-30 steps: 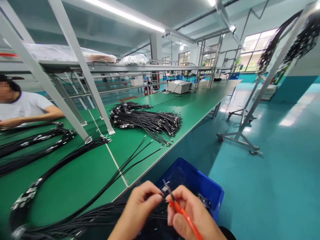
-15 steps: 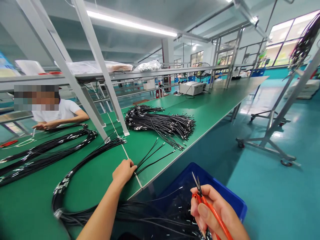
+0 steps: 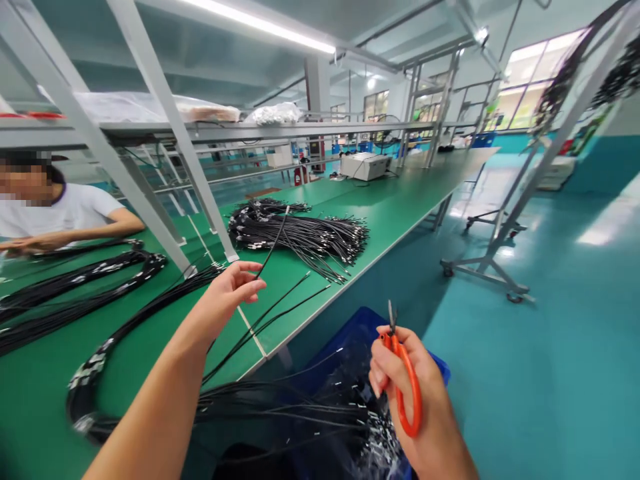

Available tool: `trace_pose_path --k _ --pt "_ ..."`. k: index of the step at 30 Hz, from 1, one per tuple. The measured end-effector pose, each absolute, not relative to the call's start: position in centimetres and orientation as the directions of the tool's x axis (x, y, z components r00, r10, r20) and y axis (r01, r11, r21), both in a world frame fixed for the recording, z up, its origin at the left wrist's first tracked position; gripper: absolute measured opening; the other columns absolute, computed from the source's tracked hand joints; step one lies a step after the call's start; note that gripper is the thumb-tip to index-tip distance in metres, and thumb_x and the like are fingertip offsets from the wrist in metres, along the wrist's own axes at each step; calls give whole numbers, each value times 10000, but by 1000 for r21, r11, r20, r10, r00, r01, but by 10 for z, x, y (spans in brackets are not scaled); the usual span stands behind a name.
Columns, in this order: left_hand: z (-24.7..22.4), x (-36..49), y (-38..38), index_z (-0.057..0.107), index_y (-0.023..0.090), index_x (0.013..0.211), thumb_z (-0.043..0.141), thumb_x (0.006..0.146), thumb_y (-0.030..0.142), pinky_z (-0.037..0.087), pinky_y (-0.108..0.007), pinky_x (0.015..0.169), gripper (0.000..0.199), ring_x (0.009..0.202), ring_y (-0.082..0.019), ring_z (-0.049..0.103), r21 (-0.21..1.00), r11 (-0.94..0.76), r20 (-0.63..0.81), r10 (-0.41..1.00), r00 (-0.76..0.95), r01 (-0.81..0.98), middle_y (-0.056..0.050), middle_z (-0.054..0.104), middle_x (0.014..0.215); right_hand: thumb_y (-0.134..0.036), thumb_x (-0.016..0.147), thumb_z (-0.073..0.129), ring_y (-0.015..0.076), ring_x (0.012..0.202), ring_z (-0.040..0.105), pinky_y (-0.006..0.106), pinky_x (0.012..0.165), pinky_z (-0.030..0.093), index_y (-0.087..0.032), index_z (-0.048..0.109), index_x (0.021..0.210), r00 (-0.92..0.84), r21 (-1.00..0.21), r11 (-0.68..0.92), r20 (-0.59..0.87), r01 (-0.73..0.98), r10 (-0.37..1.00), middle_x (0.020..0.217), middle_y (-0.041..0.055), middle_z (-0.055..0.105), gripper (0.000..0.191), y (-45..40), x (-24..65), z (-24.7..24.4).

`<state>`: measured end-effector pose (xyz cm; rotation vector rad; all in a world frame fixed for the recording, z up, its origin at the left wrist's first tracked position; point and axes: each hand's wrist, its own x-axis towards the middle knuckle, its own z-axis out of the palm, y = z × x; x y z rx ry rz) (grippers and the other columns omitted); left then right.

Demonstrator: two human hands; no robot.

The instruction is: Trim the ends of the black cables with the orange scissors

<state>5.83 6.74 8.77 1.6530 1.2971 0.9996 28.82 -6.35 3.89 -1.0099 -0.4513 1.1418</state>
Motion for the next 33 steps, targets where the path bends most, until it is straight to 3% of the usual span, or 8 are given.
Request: trace_pose_path --k 6,9,13,15,18,22,27,33 --pt "101 128 17 615 210 986 588 797 228 434 -270 664 191 703 -153 563 845 -452 341 867 363 286 12 611 781 -345 599 822 88 438 427 201 425 356 -206 594 856 397 -882 27 -185 -471 899 504 -74 518 371 -68 272 32" --pt "89 144 -3 669 210 829 557 810 173 439 -250 643 119 700 -152 566 813 -535 428 817 388 230 -10 606 788 -349 570 847 83 443 451 200 437 372 -207 588 860 366 -856 18 -202 -516 909 561 -60 565 414 -67 269 19" --pt "60 142 -16 669 176 764 643 763 298 414 -224 464 125 485 -117 504 989 -146 137 897 420 -10 8 560 614 -352 519 876 73 409 463 186 404 362 -212 584 837 393 -863 81 -142 -498 909 577 -54 609 454 -68 267 15" --pt "46 139 -22 656 159 716 715 712 366 396 -209 456 215 444 -101 480 994 59 -6 877 480 -96 29 544 509 -378 539 863 81 420 492 190 408 381 -217 587 857 437 -867 142 -95 -478 894 610 -42 638 451 -72 264 20" --pt "30 134 -33 668 144 646 785 636 422 388 -200 509 302 496 -95 487 969 175 -64 862 503 -175 8 598 534 -368 558 854 105 485 554 220 481 451 -220 592 876 482 -851 195 -76 -487 873 689 -11 686 438 -77 258 28" --pt "21 132 -43 657 140 616 783 627 436 336 -203 514 322 527 -100 455 974 180 -92 869 487 -136 -7 622 584 -338 570 853 100 482 553 223 491 459 -215 587 873 449 -830 181 -91 -528 889 687 -8 690 422 -79 255 29" --pt "17 133 -45 610 153 576 722 662 320 302 -219 513 218 509 -105 403 998 61 -61 900 431 13 33 521 528 -331 596 844 103 480 571 217 477 466 -210 583 871 397 -856 112 -115 -504 911 663 -22 668 398 -78 257 23" --pt "13 131 -50 627 174 585 643 690 249 312 -229 500 130 511 -128 455 973 -97 17 936 351 210 14 556 542 -265 587 838 127 443 598 237 440 478 -205 567 830 396 -857 76 -155 -510 905 628 -24 673 369 -77 255 20"
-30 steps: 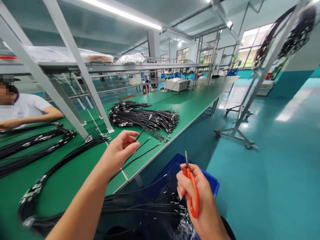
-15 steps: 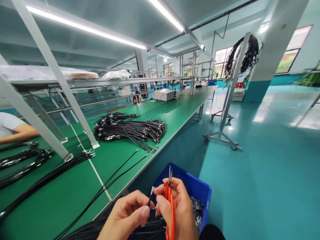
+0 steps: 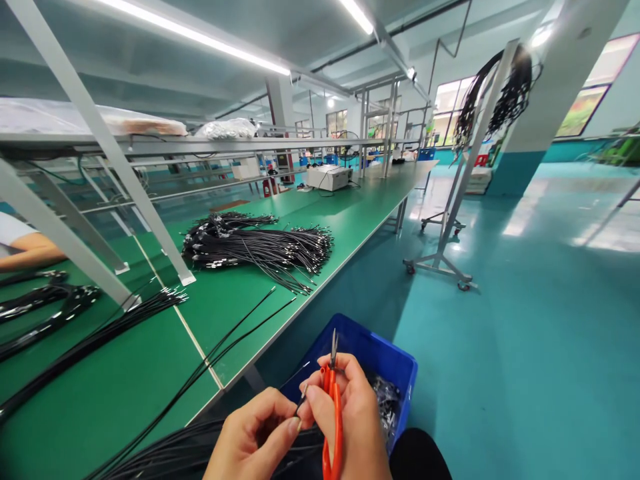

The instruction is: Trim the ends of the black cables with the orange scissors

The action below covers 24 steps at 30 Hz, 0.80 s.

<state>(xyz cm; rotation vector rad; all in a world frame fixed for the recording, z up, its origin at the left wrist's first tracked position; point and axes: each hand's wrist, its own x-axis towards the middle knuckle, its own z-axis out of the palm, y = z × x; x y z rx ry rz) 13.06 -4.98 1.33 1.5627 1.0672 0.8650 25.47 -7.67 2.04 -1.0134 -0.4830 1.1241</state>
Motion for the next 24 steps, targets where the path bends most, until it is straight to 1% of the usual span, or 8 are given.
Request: trace_pose_path --k 3,5,11,14,16,18,21,24 --pt "9 128 -52 646 184 599 633 710 233 329 -230 493 122 509 -138 497 943 -177 80 943 324 282 3 591 559 -261 579 837 124 412 583 225 409 454 -205 568 815 408 -858 87 -150 -506 901 603 -25 670 363 -76 252 20" --pt "5 126 -53 652 185 621 632 723 249 358 -231 512 121 531 -147 525 951 -176 83 937 339 255 -8 625 587 -275 586 834 107 398 557 204 399 426 -207 569 820 413 -849 92 -155 -520 898 593 -31 660 360 -77 250 20" --pt "4 127 -55 533 197 714 633 772 448 380 -223 496 276 488 -115 481 997 51 -27 922 386 -51 12 605 584 -306 670 764 125 465 539 222 475 433 -185 592 851 155 -679 -98 -302 -728 941 508 -21 609 278 -81 243 15" --pt "5 133 -57 532 204 782 604 783 531 409 -235 506 335 516 -129 506 989 38 11 942 335 -140 17 574 606 -303 651 787 136 499 561 222 468 431 -207 592 850 146 -670 -135 -346 -730 927 570 -25 618 295 -82 238 16" --pt "6 135 -55 552 202 772 648 765 493 411 -235 495 307 516 -128 505 994 5 26 962 271 -112 22 552 612 -292 629 815 134 546 584 219 502 453 -218 599 866 200 -712 -132 -362 -690 911 648 -25 637 329 -82 235 18" --pt "7 135 -52 552 196 722 664 773 439 407 -232 475 272 489 -123 502 991 43 -8 964 267 -127 27 547 574 -308 624 824 124 525 574 214 494 449 -215 602 851 229 -753 -124 -347 -646 910 654 -25 639 331 -81 233 20" --pt "9 131 -46 556 180 677 665 790 391 417 -234 481 263 459 -122 528 943 177 -51 915 401 -283 30 564 495 -297 618 824 100 442 523 203 450 404 -199 590 825 183 -744 -89 -275 -662 944 563 -42 607 327 -79 234 17" --pt "14 128 -43 586 161 666 701 765 339 427 -232 496 235 467 -120 552 878 270 -57 879 473 -396 12 615 509 -267 631 801 112 443 530 216 471 414 -193 588 841 148 -686 -51 -228 -726 962 524 -50 588 308 -78 236 11"
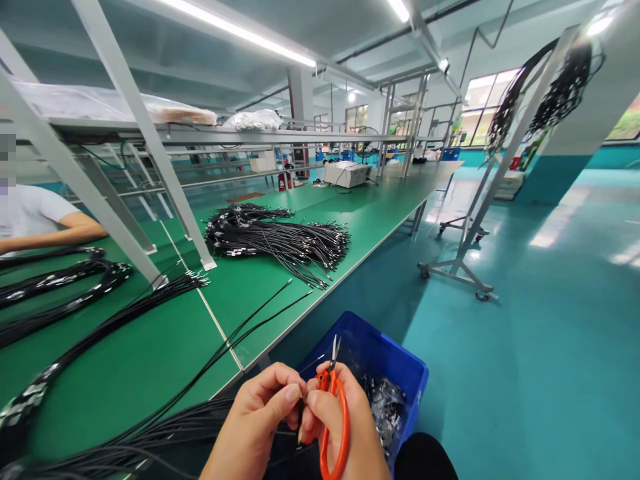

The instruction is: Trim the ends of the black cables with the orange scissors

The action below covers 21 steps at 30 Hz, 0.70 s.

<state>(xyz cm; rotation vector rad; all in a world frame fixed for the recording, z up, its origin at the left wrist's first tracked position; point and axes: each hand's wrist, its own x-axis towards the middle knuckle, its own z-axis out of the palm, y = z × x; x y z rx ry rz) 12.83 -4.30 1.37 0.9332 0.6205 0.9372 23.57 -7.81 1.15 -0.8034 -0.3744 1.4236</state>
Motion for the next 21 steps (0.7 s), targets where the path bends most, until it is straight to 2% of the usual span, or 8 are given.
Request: trace_pose_path --k 4,9,14,16,18,20,21 --pt "16 129 -45 594 161 670 718 754 341 436 -227 503 234 474 -112 550 834 308 -73 884 461 -458 20 613 522 -212 660 770 112 459 539 217 476 429 -186 600 843 176 -670 -28 -234 -742 956 574 -36 614 251 -79 237 9" --pt "13 133 -45 576 176 730 727 751 337 412 -214 476 221 458 -105 537 847 279 -38 881 472 -453 22 625 533 -221 664 767 122 510 535 234 511 450 -200 615 852 149 -641 -75 -288 -764 946 598 -33 603 242 -80 236 12" --pt "11 131 -44 570 181 680 708 735 303 445 -241 504 192 483 -123 545 864 235 -60 926 372 -444 22 601 553 -202 660 750 125 530 525 241 537 466 -196 630 805 145 -634 -61 -268 -771 953 625 -22 603 189 -80 237 14" --pt "11 128 -46 605 184 740 666 758 277 463 -243 522 113 518 -128 551 941 110 -26 966 256 -321 24 589 601 -187 666 746 131 539 528 253 544 471 -199 629 824 149 -628 -58 -271 -776 951 648 -21 606 197 -81 237 15" --pt "12 125 -48 636 196 831 613 781 213 496 -254 578 59 604 -146 587 983 -172 180 975 134 -70 -3 618 718 -178 671 747 138 557 533 264 559 476 -200 631 829 134 -623 -77 -285 -779 949 658 -20 605 198 -81 236 17" --pt "12 123 -51 658 213 907 544 809 153 523 -268 651 162 734 -174 633 863 -450 443 893 81 231 -49 646 884 -187 661 762 141 569 537 262 560 472 -196 636 793 132 -632 -87 -292 -770 947 649 -16 606 183 -81 237 23" --pt "12 123 -52 668 221 916 523 820 141 530 -272 675 192 779 -183 646 779 -528 534 841 82 338 -66 648 951 -201 659 769 145 571 541 263 557 471 -196 639 777 139 -647 -89 -292 -757 946 640 -12 607 176 -81 237 27"
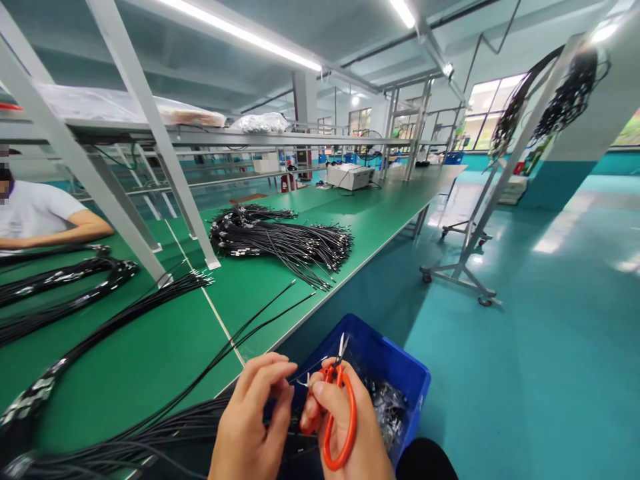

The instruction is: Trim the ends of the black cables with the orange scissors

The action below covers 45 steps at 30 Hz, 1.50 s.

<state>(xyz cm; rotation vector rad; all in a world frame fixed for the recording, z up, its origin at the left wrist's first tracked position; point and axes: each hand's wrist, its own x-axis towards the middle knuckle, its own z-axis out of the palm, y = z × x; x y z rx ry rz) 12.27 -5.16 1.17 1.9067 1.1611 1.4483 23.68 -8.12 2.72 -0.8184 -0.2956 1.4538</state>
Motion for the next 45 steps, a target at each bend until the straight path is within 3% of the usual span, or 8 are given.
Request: trace_pose_path --k 6,12,19,24,29,35,40,45 --pt "11 116 -51 689 235 808 542 835 165 518 -249 673 166 755 -177 663 648 -555 607 790 86 522 -64 670 937 -249 683 748 168 550 540 290 555 469 -216 634 759 152 -718 -85 -259 -691 954 584 -7 593 142 -80 235 46" --pt "3 115 -51 612 194 817 566 847 311 494 -225 557 129 574 -145 607 985 -169 167 934 315 -20 -11 660 668 -367 600 775 148 462 463 283 471 422 -235 579 643 210 -711 -43 -265 -702 941 509 -33 500 240 -68 222 22" --pt "4 115 -47 601 151 668 695 743 452 371 -170 451 324 472 -83 460 993 45 -9 952 304 -113 27 563 545 -400 605 823 50 387 382 155 377 285 -213 567 852 303 -784 -52 -299 -619 905 546 -48 593 403 -63 225 19" --pt "13 120 -52 584 146 612 759 658 488 341 -159 439 387 459 -71 441 973 102 -43 962 270 -207 26 564 525 -332 520 875 76 474 520 153 448 400 -222 542 808 331 -805 28 -212 -593 920 597 -56 620 454 -59 224 25" --pt "10 118 -50 578 150 601 766 646 496 315 -164 415 396 433 -66 411 954 145 -55 946 320 -264 14 577 526 -331 541 846 75 464 477 170 458 415 -224 556 801 277 -717 -2 -272 -697 922 564 -65 570 404 -66 221 28" --pt "8 113 -46 560 155 603 773 633 510 288 -157 413 415 417 -57 391 960 148 -85 963 258 -238 42 523 477 -278 641 761 99 449 483 182 410 376 -235 565 800 482 -930 78 -113 -358 869 574 -49 603 256 -74 226 21" --pt "4 107 -41 555 158 624 731 697 488 329 -169 439 381 444 -69 413 984 94 -38 941 337 -152 47 500 505 -225 696 670 150 607 601 247 579 492 -252 602 825 488 -975 220 174 -38 856 798 9 708 148 -73 233 17" --pt "4 110 -44 573 151 639 714 721 454 353 -173 453 344 463 -78 435 990 65 -20 942 334 -126 38 524 538 -198 716 634 162 553 597 237 485 442 -266 614 770 471 -957 218 285 192 835 653 -19 668 90 -72 228 16"
